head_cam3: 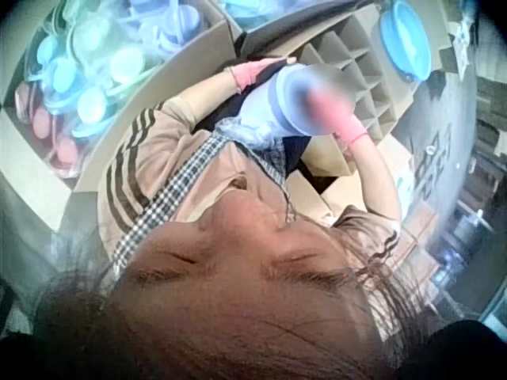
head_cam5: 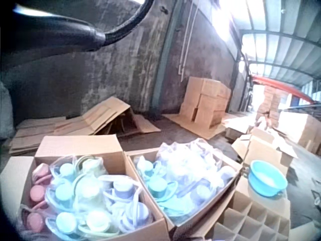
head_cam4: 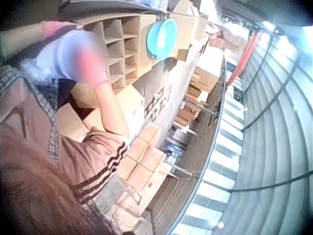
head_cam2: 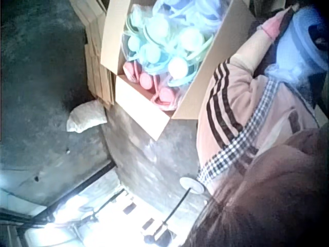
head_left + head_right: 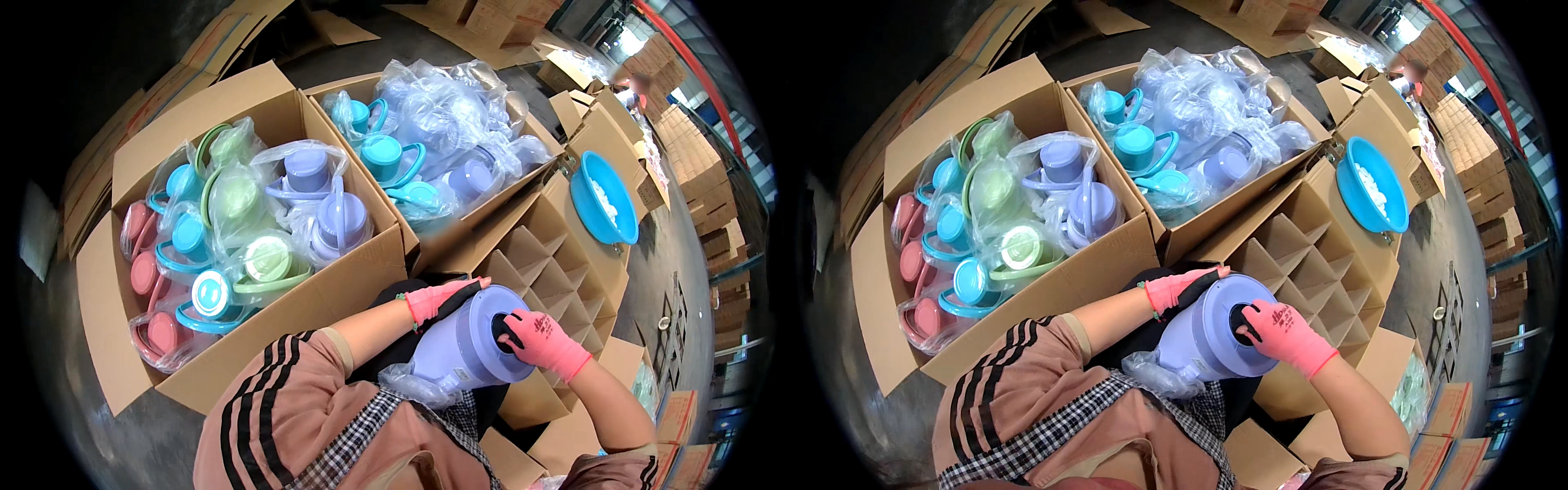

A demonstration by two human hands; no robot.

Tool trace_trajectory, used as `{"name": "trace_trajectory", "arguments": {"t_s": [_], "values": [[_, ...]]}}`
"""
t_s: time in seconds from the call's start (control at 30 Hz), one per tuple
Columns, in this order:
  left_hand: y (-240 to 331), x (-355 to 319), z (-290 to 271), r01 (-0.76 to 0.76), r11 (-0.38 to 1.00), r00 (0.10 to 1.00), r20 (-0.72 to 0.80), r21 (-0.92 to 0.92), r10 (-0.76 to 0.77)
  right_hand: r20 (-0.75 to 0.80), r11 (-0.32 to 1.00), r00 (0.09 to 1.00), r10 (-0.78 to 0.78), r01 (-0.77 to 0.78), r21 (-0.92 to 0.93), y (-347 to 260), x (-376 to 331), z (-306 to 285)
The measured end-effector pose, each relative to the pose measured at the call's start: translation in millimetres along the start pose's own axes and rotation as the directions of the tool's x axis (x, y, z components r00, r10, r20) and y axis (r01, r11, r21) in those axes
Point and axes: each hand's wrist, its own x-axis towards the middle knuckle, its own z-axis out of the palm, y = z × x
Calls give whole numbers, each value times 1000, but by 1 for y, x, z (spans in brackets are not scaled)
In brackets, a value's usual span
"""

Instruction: The person sits on the warehouse floor and packs various kitchenware items into cardboard boxes. They place a purple thermos into a plastic bag and arrange it in a box, then cap a grid of glass bottles with white lids from a blue basin. The person also handles pink and blue plastic cups and a blue bowl, organizing them into the packaging.

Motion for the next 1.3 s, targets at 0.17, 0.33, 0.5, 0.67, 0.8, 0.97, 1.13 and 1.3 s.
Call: {"name": "trace_trajectory", "arguments": {"t_s": [0.17, 0.33, 0.5, 0.67, 0.8, 0.97, 1.13, 1.3], "values": [[-29, 34, -39, 63, 946, 972, 233, -317, 14, 53, 995, 994, 97, -96, -10, -9, 13, -1], [-39, 34, -47, -79, 993, 992, 93, -92, 87, -471, 905, 802, 367, -192, 378, -32, -30, 12], [-50, -16, -28, -172, 683, 876, -206, 710, 436, 172, -33, 588, 791, -240, 970, -86, -95, 150], [-29, -80, 23, -225, 450, 927, 47, 864, 372, 334, -387, 697, 635, -87, 918, -119, -53, 211], [-50, -117, 39, -108, -269, 989, 75, 957, -128, 292, -625, 800, 524, 128, 770, -111, -41, 181], [-21, -134, 54, 299, 327, 929, -195, 896, -315, -32, -963, 971, 236, 239, 128, -92, -57, 207], [72, -205, 40, -373, 881, 716, -512, 292, 474, 124, -867, 898, 422, 359, 346, -103, -71, 146], [207, -275, -4, -817, 574, 571, 63, -46, 818, 3, -509, 884, 468, 267, 818, -99, -83, 150]]}}
